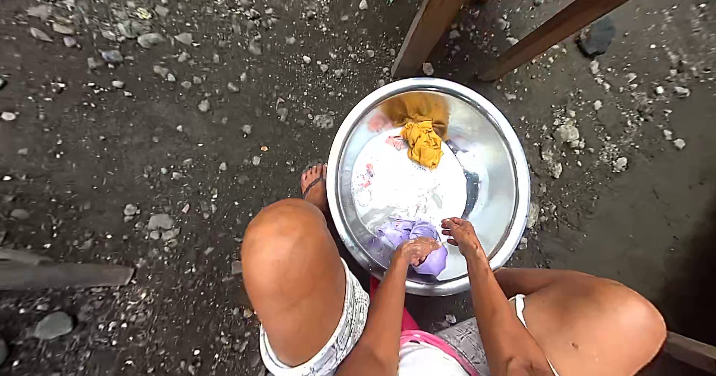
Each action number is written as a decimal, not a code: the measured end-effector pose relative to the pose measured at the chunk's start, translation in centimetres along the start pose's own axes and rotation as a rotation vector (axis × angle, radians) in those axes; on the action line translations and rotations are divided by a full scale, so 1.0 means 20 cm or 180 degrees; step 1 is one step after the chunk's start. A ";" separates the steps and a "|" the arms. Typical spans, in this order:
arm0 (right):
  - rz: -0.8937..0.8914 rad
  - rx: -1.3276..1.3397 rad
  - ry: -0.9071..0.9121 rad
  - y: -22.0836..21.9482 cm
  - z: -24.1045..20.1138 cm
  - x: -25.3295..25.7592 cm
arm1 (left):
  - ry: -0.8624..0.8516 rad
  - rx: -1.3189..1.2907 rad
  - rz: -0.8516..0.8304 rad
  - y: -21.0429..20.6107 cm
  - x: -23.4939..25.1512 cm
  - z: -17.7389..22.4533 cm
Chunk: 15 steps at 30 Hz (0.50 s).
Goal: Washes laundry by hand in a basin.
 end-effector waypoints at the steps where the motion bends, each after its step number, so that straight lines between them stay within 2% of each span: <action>1: -0.0056 -0.0095 0.0079 -0.02 -0.03 0.01 | 0.0073 0.0131 -0.0006 -0.02 0.01 -0.02; 5: -0.0500 -0.0941 0.0546 -0.21 -0.17 0.05 | -0.0031 0.0097 0.0238 0.00 0.04 -0.05; 10: -0.1361 -0.1951 0.1186 -0.67 -0.37 0.10 | -0.0007 -0.0301 0.0651 0.01 -0.07 -0.07; 13: -0.1254 -0.1801 0.1215 -0.87 -0.47 0.20 | 0.0233 -0.1456 0.1144 0.01 -0.21 -0.07; 14: -0.1142 -0.1644 0.1123 -0.92 -0.48 0.24 | 0.0137 -0.1724 0.1295 0.01 -0.22 -0.08; 15: -0.1011 -0.1538 0.0976 -0.96 -0.48 0.27 | -0.0466 -0.1456 0.1268 0.02 -0.18 -0.14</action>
Point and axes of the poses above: each hand's wrist, its own x-axis towards the middle knuckle, its own y-axis out of the back of the hand, z = x × y, the point moved 7 cm from there along x, towards the middle knuckle, and after that the axes turned 11 degrees about -z, right-handed, at the moved point
